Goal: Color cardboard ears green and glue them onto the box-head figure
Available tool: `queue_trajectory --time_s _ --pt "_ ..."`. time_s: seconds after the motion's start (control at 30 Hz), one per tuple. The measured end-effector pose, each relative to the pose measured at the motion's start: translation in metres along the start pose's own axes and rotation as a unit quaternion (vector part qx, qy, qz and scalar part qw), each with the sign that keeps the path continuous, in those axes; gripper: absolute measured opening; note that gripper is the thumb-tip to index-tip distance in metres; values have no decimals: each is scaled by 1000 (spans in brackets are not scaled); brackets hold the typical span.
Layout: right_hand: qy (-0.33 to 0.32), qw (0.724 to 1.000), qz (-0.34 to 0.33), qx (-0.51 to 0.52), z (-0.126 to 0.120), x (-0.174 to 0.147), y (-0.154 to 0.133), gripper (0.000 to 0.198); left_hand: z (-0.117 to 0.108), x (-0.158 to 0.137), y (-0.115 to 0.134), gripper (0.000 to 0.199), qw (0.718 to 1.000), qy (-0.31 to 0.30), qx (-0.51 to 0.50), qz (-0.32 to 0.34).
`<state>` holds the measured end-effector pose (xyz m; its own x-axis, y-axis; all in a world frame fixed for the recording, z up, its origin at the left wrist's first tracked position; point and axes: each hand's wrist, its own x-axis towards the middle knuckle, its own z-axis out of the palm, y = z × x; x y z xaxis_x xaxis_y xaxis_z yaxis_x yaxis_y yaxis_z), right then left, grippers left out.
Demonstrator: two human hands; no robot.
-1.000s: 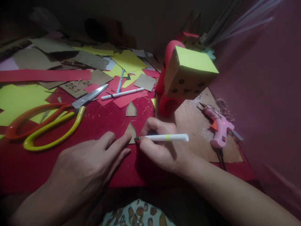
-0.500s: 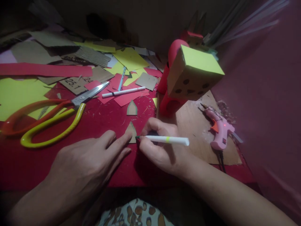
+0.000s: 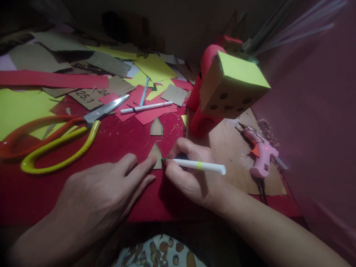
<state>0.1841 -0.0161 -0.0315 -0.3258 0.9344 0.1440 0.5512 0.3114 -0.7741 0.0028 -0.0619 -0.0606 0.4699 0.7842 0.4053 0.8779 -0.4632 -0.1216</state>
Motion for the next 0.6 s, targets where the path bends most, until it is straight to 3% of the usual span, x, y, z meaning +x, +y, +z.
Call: queue_trajectory --time_s 0.6 --pt "-24 999 12 30 -3 1 1 10 0 -2 -1 38 1000 -3 -2 3"
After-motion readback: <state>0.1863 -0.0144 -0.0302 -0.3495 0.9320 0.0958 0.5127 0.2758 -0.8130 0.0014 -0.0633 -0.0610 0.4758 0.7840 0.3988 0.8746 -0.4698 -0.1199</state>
